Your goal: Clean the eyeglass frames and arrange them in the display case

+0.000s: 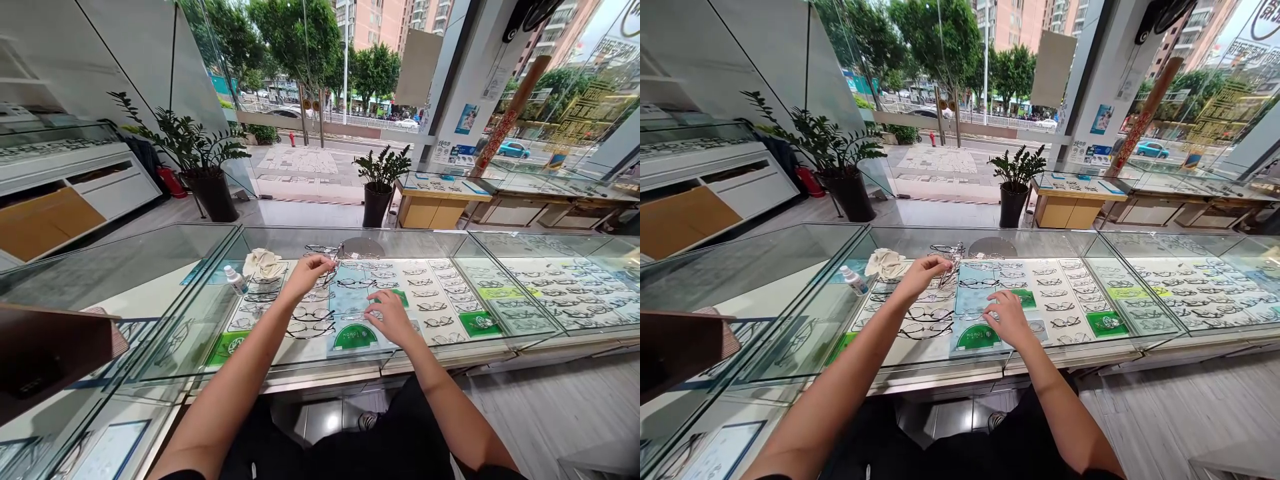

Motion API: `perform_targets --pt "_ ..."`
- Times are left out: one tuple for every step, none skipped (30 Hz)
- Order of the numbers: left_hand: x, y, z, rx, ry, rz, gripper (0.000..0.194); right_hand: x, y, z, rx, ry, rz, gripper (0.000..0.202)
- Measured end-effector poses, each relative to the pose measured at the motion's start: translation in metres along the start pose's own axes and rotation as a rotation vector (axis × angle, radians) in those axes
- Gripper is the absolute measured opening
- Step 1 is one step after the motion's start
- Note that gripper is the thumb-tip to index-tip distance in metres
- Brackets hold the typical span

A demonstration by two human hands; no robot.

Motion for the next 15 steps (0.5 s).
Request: perform_targets --pt "0.001 0.000 -0.001 0.000 -0.002 -0.015 0.052 0.000 0.001 0.000 0.004 -0.001 -0.002 0.010" --pt "0.001 -0.001 -0.002 -0.001 -0.003 -0.029 0.052 0.001 0.002 -0.001 0.006 0.000 -0.002 0.010" --pt "0.001 -0.001 -0.003 -0.001 -0.003 -0.040 0.052 0.002 0.003 -0.001 0.006 0.005 -0.002 0.011" --pt "0.002 -0.002 -0.003 -0.001 -0.002 -0.049 0.052 0.002 0.005 -0.002 0.006 0.013 -0.001 0.012" --pt "0.002 -0.004 -0.004 0.000 0.000 -0.056 0.052 0.003 0.007 -0.002 0.006 0.021 -0.001 0.012" --pt "0.002 -0.006 -0.005 0.001 0.002 -0.061 0.052 0.002 0.008 -0.002 0.009 0.027 -0.001 0.012" --pt "0.003 -0.008 -0.006 0.002 0.005 -0.066 0.053 0.000 0.010 -0.002 0.016 0.027 0.001 0.011" --pt "0.004 -0.011 -0.006 0.004 0.010 -0.070 0.053 -0.003 0.012 0.000 0.024 0.018 0.008 0.010" --pt "0.005 -0.015 -0.007 0.008 0.017 -0.072 0.053 -0.009 0.014 0.003 0.033 -0.002 0.023 0.010" --pt "0.006 -0.019 -0.008 0.013 0.026 -0.076 0.053 -0.016 0.017 0.008 0.040 -0.030 0.048 0.011" --pt "0.008 -0.024 -0.008 0.021 0.037 -0.080 0.052 -0.025 0.020 0.014 0.043 -0.063 0.085 0.012" --pt "0.010 -0.030 -0.008 0.031 0.047 -0.086 0.052 -0.035 0.023 0.021 0.041 -0.100 0.134 0.013" --pt "0.012 -0.036 -0.008 0.044 0.058 -0.093 0.052 -0.046 0.028 0.030 0.034 -0.139 0.190 0.013" --pt "0.014 -0.043 -0.008 0.060 0.067 -0.098 0.051 -0.058 0.032 0.040 0.024 -0.177 0.249 0.015" --pt "0.017 -0.051 -0.008 0.079 0.074 -0.104 0.051 -0.069 0.037 0.051 0.014 -0.215 0.306 0.017"
Point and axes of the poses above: each hand's wrist, its own z-axis towards the middle knuckle, its own x-axis out of the palm, y = z × x, the point moved 3 cm from there along z, towards the middle knuckle, and after that the axes turned 6 degrees about -x, right-handed, at the moved point
